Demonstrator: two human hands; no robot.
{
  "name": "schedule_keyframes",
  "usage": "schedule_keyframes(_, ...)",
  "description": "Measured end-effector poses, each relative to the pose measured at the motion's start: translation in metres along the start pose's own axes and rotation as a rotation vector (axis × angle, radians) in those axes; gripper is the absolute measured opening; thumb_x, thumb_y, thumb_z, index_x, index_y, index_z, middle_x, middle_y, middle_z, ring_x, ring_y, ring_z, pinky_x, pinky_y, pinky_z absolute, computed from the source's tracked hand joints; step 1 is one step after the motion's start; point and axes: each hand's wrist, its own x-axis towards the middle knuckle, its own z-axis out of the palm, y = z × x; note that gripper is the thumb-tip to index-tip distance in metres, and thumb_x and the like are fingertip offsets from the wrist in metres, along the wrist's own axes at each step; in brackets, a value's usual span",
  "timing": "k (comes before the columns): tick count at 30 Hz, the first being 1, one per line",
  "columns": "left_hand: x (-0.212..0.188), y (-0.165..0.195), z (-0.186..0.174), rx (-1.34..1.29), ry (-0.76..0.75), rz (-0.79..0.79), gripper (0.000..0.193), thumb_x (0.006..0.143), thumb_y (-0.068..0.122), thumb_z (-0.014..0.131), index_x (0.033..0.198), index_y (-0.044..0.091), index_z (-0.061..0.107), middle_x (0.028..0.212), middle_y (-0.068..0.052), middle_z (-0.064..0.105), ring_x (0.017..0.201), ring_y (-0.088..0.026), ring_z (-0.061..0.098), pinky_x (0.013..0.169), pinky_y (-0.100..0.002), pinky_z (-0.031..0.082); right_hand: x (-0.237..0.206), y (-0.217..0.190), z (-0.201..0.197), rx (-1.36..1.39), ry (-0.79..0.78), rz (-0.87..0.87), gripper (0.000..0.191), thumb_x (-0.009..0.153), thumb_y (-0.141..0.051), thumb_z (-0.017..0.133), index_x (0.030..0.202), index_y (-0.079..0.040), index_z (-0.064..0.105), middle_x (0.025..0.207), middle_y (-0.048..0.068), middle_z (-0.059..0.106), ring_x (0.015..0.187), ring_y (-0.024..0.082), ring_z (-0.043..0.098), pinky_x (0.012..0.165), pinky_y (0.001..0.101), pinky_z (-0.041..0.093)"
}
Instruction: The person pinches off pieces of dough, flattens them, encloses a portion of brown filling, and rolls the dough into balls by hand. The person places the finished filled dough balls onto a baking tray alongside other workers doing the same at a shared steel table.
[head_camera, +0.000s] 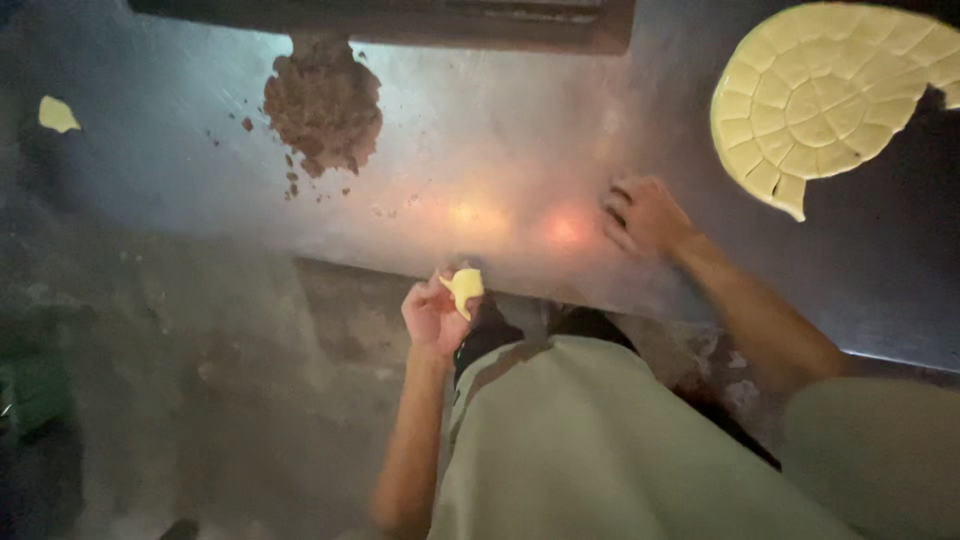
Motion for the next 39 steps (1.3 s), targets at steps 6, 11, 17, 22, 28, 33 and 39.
schedule_keyframes(6, -0.020, -0.014, 0.004, 0.092, 0.035, 0.028, 0.042, 0.107, 0.006, 0.055, 0.149, 0.004, 0.058, 0.121, -0.018, 0.066, 0.108, -0.033, 0.064, 0.078, -0.039, 0.055, 0.003, 0.004, 0.015, 0.136, 0.167, -0.068, 0.023, 0.090, -0.025, 0.063, 0.094, -0.002, 0.065, 0.099, 0.018, 0.063, 0.100, 0.036, 0.058, 0.104, 0.0559, 0.041)
schedule_keyframes(11, -0.033, -0.026, 0.011, 0.353, 0.250, 0.088, 0.032, 0.098, 0.010, 0.058, 0.129, 0.005, 0.058, 0.122, -0.012, 0.067, 0.129, -0.035, 0.061, 0.106, -0.045, 0.056, 0.002, 0.030, 0.027, 0.085, 0.255, 0.125, 0.021, 0.093, -0.022, 0.064, 0.102, -0.003, 0.067, 0.107, 0.019, 0.064, 0.105, 0.040, 0.057, 0.094, 0.0552, 0.043)
schedule_keyframes(17, -0.046, -0.031, 0.021, 0.362, 0.251, 0.154, 0.023, 0.100, 0.009, 0.058, 0.123, 0.006, 0.060, 0.124, -0.015, 0.068, 0.130, -0.038, 0.059, 0.104, -0.044, 0.054, 0.003, 0.045, 0.013, 0.161, 0.221, -0.387, 0.027, 0.079, -0.024, 0.063, 0.096, -0.004, 0.066, 0.101, 0.019, 0.064, 0.102, 0.039, 0.059, 0.096, 0.0543, 0.045)
schedule_keyframes(22, -0.053, -0.026, 0.019, 0.216, 0.297, 0.199, 0.025, 0.099, 0.009, 0.057, 0.123, 0.007, 0.061, 0.124, -0.015, 0.069, 0.131, -0.036, 0.060, 0.103, -0.042, 0.056, 0.014, 0.044, 0.011, -0.043, 0.241, 0.050, 0.024, 0.088, -0.027, 0.065, 0.096, -0.004, 0.067, 0.104, 0.021, 0.063, 0.101, 0.039, 0.057, 0.093, 0.0509, 0.046)
schedule_keyframes(28, -0.051, -0.021, 0.009, 0.205, 0.217, 0.195, 0.024, 0.101, 0.014, 0.057, 0.123, 0.004, 0.061, 0.126, -0.018, 0.068, 0.129, -0.036, 0.060, 0.101, -0.042, 0.057, 0.020, 0.035, 0.018, -0.035, 0.219, -0.093, 0.029, 0.087, -0.031, 0.065, 0.098, -0.004, 0.067, 0.102, 0.018, 0.063, 0.103, 0.038, 0.058, 0.097, 0.0525, 0.046)
schedule_keyframes(33, -0.036, -0.005, 0.005, 0.272, 0.281, 0.129, 0.023, 0.100, 0.017, 0.057, 0.121, 0.007, 0.062, 0.124, -0.015, 0.067, 0.125, -0.034, 0.063, 0.095, -0.039, 0.059, 0.024, 0.027, -0.005, -0.080, 0.260, 0.274, 0.037, 0.088, -0.037, 0.067, 0.105, -0.004, 0.070, 0.112, 0.021, 0.065, 0.112, 0.039, 0.059, 0.093, 0.0529, 0.044)
schedule_keyframes(39, -0.007, 0.023, 0.003, 0.440, 0.274, 0.039, 0.023, 0.106, 0.026, 0.059, 0.116, 0.007, 0.063, 0.117, -0.010, 0.069, 0.108, -0.026, 0.068, 0.075, -0.034, 0.057, -0.008, -0.002, -0.007, 0.433, 0.238, 0.462, 0.025, 0.091, -0.021, 0.074, 0.110, -0.005, 0.069, 0.113, 0.016, 0.069, 0.105, 0.036, 0.065, 0.094, 0.0473, 0.051)
